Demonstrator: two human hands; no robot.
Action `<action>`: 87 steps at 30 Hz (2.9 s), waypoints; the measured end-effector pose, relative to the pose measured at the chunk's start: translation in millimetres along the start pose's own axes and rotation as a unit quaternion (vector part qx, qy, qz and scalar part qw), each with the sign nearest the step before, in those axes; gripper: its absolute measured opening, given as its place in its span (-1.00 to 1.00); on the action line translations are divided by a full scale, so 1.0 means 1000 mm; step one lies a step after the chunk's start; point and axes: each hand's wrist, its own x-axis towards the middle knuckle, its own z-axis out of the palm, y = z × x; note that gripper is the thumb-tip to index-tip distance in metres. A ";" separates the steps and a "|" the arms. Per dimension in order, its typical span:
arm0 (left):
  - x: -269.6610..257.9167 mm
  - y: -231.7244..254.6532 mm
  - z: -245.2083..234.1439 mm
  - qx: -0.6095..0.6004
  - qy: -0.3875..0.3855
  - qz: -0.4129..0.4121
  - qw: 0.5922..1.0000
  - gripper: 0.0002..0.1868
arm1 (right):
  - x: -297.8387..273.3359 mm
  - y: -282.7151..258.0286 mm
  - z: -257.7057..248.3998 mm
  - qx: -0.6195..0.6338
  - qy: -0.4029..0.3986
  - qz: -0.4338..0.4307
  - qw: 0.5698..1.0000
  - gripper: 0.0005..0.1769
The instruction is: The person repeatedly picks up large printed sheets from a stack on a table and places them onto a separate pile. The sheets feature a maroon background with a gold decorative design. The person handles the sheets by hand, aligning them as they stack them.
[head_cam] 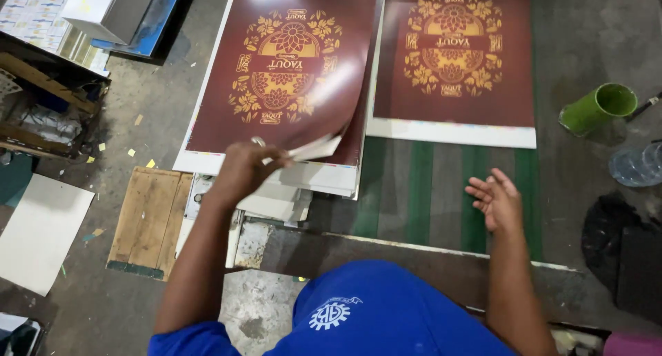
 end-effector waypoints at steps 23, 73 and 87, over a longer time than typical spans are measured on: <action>-0.049 0.176 0.124 -0.077 0.135 0.181 0.971 -0.68 | -0.164 0.009 0.160 0.054 -0.253 -0.054 0.964 -0.54; -0.074 0.169 0.122 0.007 0.147 0.066 0.987 -0.57 | -0.132 -0.036 0.113 -0.128 -0.337 -0.029 0.932 -0.35; -0.032 0.063 0.135 0.126 -0.004 0.024 0.992 -0.40 | -0.121 -0.021 -0.005 0.105 -0.047 -0.114 0.987 -0.71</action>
